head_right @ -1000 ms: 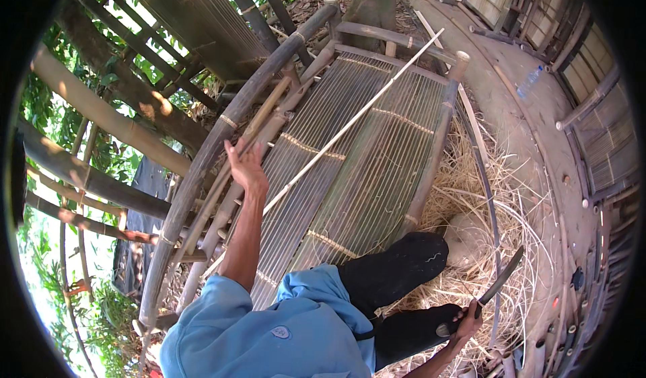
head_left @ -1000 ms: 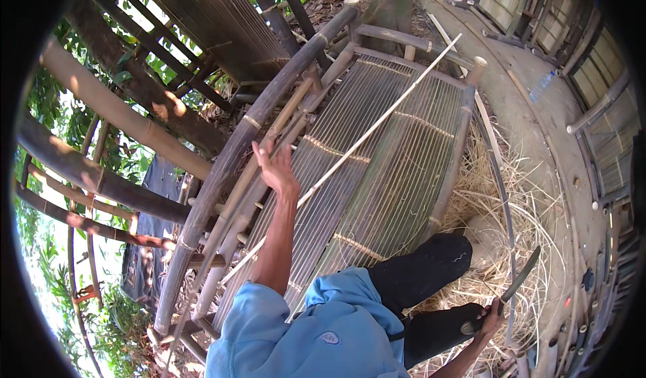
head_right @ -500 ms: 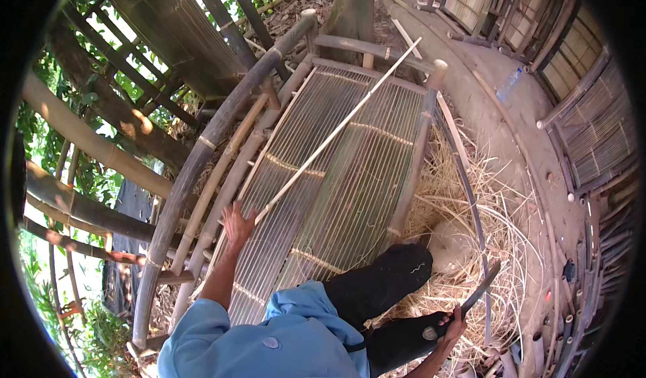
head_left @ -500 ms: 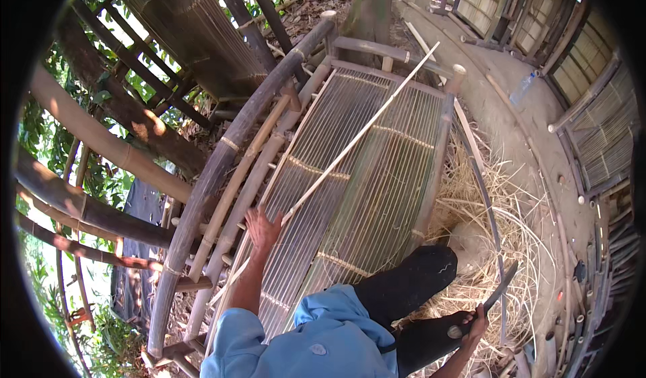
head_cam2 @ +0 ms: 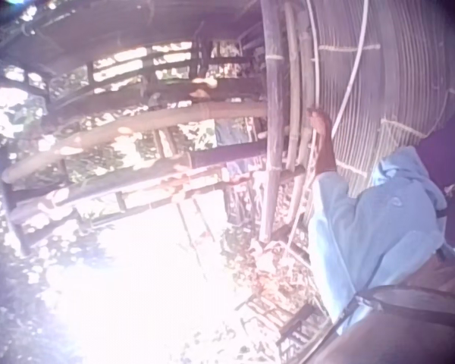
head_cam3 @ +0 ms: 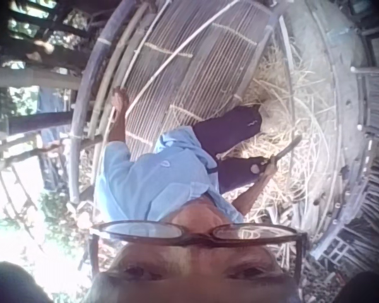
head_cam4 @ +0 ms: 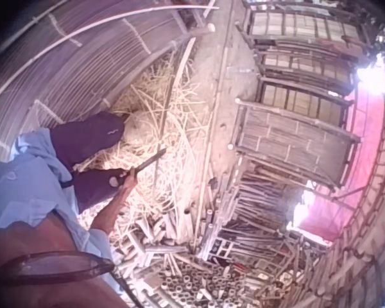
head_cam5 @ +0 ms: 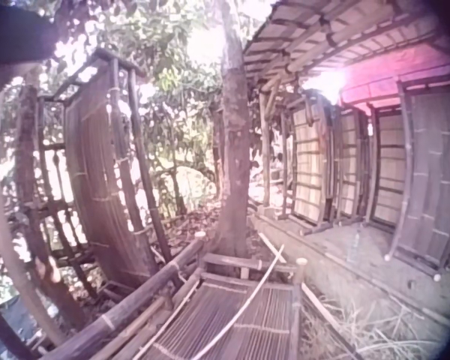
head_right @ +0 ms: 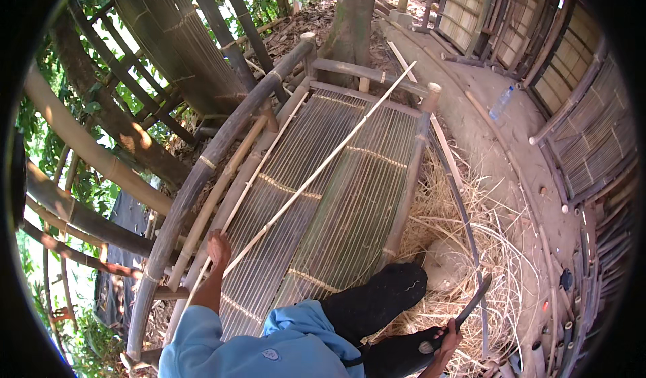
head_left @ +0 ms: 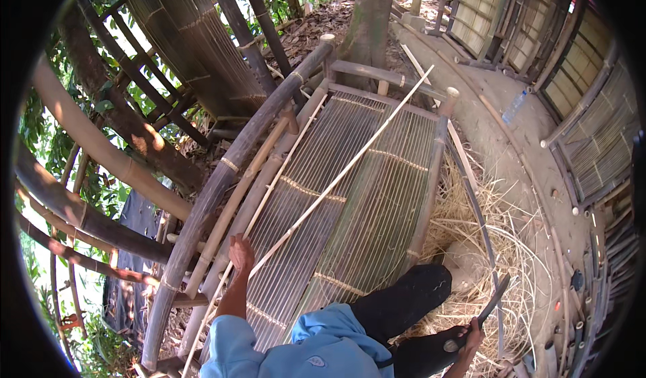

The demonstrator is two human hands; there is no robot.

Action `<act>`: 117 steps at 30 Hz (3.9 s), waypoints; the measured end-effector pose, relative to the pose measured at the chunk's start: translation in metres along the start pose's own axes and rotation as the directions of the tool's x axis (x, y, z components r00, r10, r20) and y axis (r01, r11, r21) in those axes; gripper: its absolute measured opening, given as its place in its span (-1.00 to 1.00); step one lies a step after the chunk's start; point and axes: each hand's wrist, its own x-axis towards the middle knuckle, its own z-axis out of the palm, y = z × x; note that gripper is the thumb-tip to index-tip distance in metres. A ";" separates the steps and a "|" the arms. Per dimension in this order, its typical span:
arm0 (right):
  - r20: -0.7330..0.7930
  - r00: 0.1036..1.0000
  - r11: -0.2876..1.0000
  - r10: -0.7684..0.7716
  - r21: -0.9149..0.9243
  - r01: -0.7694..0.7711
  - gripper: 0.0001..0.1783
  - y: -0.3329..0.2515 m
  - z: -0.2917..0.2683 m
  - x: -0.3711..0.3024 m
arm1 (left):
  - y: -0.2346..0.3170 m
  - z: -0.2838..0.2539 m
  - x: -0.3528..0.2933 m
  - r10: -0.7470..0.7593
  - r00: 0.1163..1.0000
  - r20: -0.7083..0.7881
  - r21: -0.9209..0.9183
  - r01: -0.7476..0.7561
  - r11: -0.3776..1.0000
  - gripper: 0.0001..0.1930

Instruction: The person uses a large knife to strip long, thin pieces of wood from a larger bamboo pole while sitting on the ground.

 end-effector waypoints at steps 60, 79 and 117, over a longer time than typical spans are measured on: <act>0.184 0.969 0.984 0.166 0.038 -0.176 -0.74 0.017 -0.034 0.034 | 0.031 -0.016 -0.065 -0.417 0.756 0.504 0.421 0.206 0.883 -0.17; 0.256 0.964 0.856 0.077 -0.512 0.068 -0.69 -0.002 -0.014 0.069 | -0.064 -0.108 -0.204 -0.171 0.980 -0.100 -0.049 0.167 0.985 -0.49; 0.249 0.962 0.971 -0.113 -0.176 0.160 -0.70 -0.015 -0.049 0.021 | -0.109 -0.083 -0.128 0.141 0.948 0.286 -0.485 0.016 0.874 -0.48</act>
